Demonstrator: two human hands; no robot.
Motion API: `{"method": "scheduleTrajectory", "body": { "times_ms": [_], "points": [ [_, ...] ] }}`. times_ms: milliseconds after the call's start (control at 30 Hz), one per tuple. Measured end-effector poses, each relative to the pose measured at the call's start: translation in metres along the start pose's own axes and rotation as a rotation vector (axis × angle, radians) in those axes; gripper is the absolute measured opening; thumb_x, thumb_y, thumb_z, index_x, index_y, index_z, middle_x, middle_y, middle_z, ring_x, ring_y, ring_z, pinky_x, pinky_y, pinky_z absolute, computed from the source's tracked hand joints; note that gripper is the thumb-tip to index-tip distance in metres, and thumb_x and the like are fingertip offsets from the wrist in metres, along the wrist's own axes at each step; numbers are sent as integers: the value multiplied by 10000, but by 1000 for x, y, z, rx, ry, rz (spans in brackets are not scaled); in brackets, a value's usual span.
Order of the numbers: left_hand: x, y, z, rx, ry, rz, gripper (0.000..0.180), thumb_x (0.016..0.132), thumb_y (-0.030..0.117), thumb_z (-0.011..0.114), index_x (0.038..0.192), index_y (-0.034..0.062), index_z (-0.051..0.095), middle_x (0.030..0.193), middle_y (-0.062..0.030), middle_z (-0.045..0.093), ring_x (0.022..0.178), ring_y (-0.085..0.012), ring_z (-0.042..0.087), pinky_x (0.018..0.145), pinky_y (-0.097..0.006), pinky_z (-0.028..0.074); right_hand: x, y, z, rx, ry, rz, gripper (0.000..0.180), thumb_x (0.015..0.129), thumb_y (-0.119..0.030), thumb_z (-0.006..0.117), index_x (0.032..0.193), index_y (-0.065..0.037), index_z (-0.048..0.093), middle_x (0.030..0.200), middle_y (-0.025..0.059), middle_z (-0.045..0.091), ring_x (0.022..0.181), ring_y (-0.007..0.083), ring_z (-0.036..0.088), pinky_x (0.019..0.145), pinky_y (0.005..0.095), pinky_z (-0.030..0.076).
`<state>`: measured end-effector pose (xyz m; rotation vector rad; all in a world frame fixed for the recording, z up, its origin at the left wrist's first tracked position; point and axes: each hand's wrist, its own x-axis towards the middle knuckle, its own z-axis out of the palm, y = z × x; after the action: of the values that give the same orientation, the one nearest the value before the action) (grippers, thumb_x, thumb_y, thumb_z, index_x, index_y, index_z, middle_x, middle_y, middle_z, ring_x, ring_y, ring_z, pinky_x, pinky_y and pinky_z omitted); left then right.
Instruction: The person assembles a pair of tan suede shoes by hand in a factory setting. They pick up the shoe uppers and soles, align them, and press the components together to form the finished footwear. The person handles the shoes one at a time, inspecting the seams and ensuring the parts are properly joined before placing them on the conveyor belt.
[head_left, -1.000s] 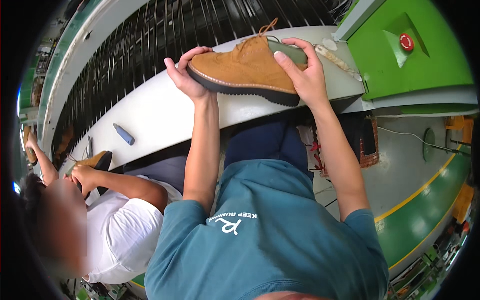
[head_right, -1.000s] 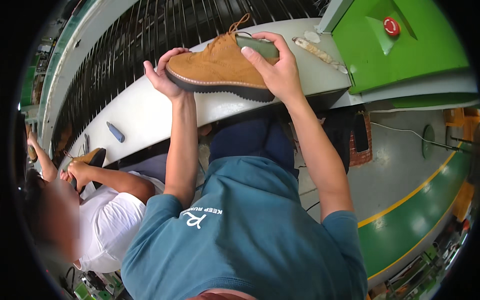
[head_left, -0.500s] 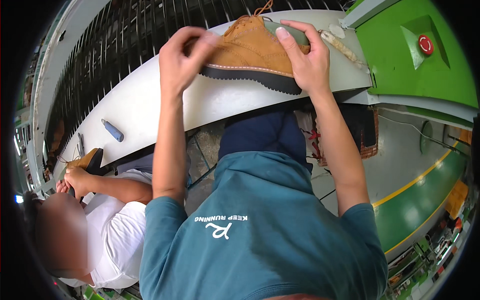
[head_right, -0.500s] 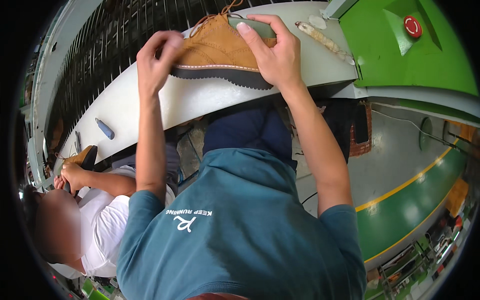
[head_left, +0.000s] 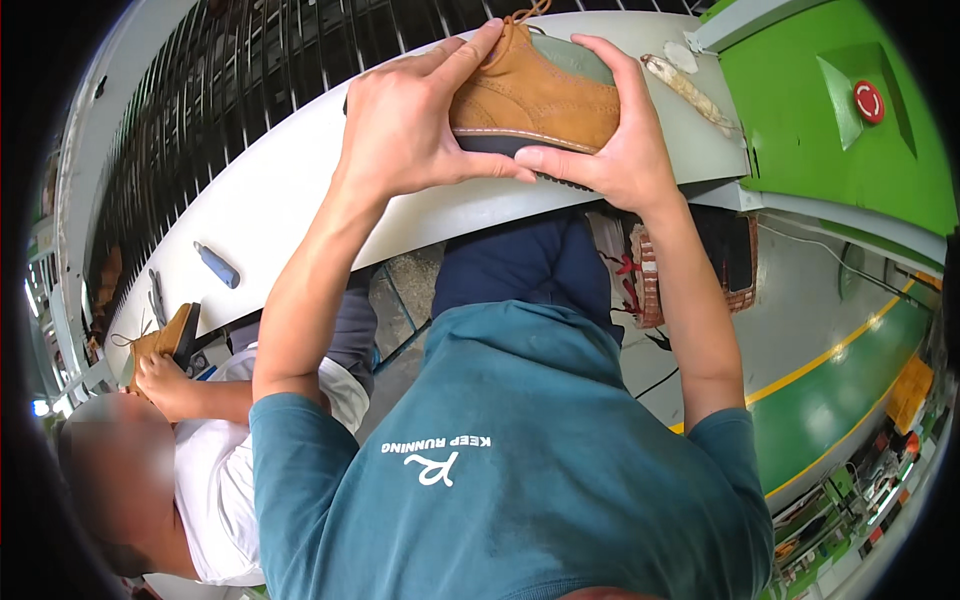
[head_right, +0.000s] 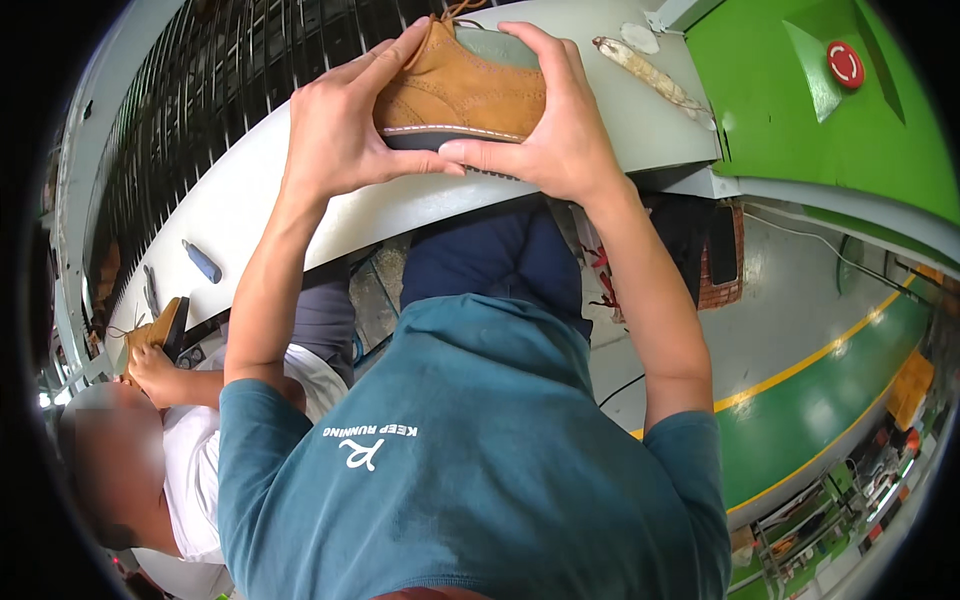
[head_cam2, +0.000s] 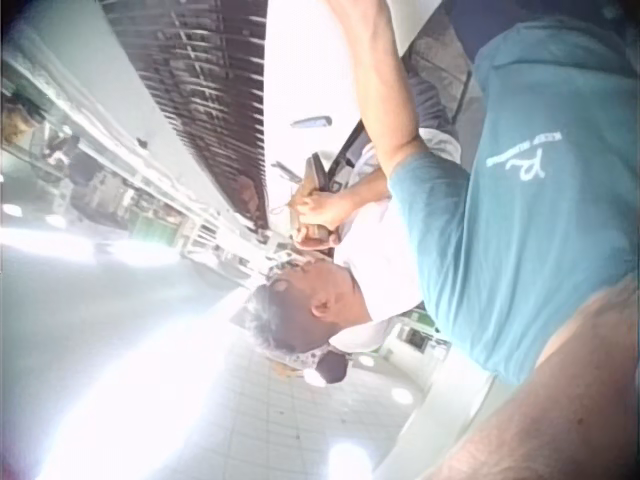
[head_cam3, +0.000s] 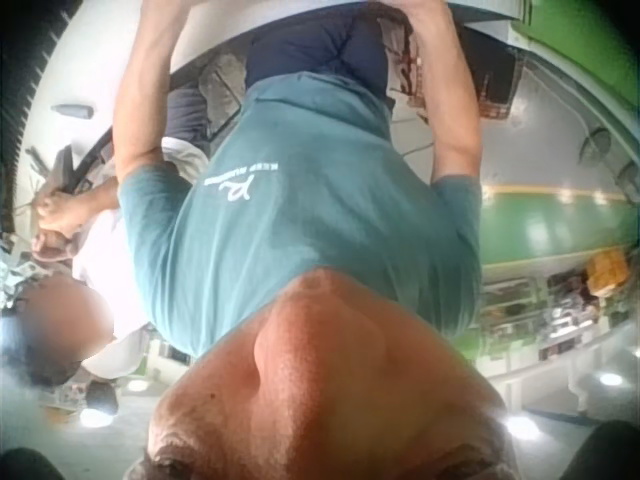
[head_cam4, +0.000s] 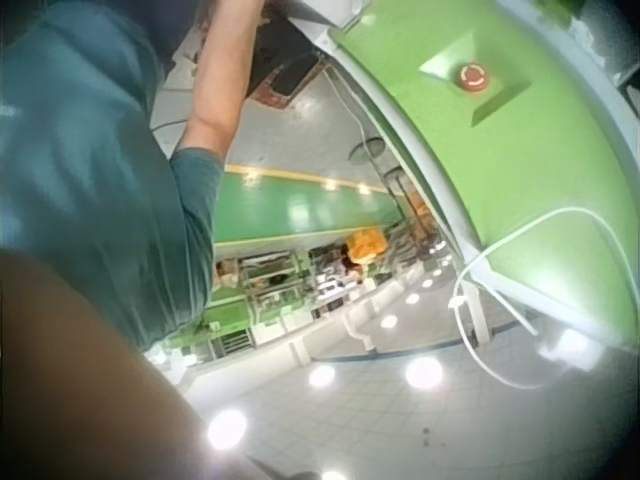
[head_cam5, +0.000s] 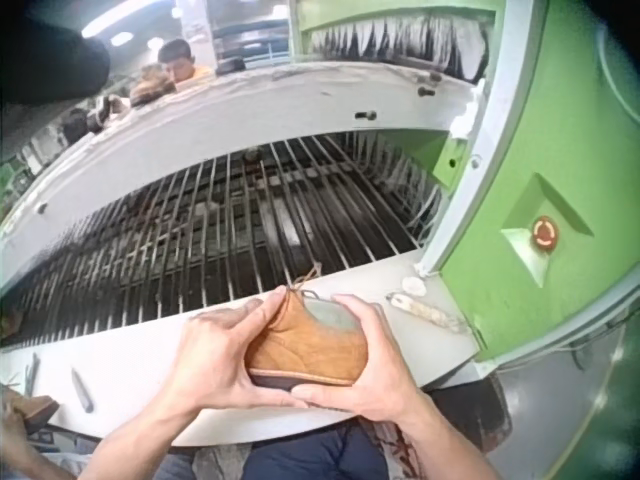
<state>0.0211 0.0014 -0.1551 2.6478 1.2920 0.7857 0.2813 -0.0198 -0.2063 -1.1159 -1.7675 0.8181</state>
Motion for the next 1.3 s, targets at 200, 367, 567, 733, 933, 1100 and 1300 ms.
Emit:
{"method": "scheduleTrajectory", "body": {
  "times_ms": [200,367,567,733,933,1100,1300],
  "points": [
    [-3,-2,1,-19,72,19,1339,450,831,934,1537,104,645,1083,-129,799,883,-334,798,805,-409,634,-5,-3,12,108,82,12,976,784,-367,995,1565,-64,493,1406,209,573,1347,336,579,1142,454,479],
    [-3,4,-5,-131,109,-29,1196,532,757,966,1470,71,684,1266,-180,781,1070,-357,793,943,-430,625,-1,-13,16,980,167,413,577,1049,-307,754,1528,-56,554,1485,146,593,1370,237,594,1177,390,474],
    [-2,-52,-22,-748,519,-190,661,1173,496,411,1354,-56,727,1349,-212,753,1306,-300,700,1126,-439,548,-14,-15,33,938,302,483,510,1096,-312,692,1465,31,612,1372,146,715,1222,241,724,1031,371,596],
    [-38,-148,-10,-655,568,-661,693,1174,559,440,1175,-32,802,1108,-160,812,1041,-257,771,899,-393,598,-22,-28,20,1206,336,499,480,1096,-336,681,1416,20,641,1347,150,727,1190,233,741,995,387,612],
    [-76,-168,18,-280,401,-707,510,1059,506,696,958,22,823,950,-160,795,875,-306,771,782,-422,572,27,-183,-24,1104,609,37,630,1138,-476,529,1559,-7,547,1543,169,632,1389,326,643,1166,472,527],
    [-69,-141,9,-161,324,-580,355,969,417,810,913,66,823,930,-125,797,873,-323,779,772,-434,600,159,-284,-11,594,901,-624,575,1132,-424,540,1426,64,616,1407,192,684,1237,334,715,1072,457,591],
    [-42,-134,18,-306,292,-611,324,961,396,821,930,74,829,924,-114,802,859,-287,798,778,-417,613,332,-360,53,153,409,-791,624,1101,-399,693,1579,-71,464,1502,226,617,1226,315,688,1026,456,606]
  ]
}}
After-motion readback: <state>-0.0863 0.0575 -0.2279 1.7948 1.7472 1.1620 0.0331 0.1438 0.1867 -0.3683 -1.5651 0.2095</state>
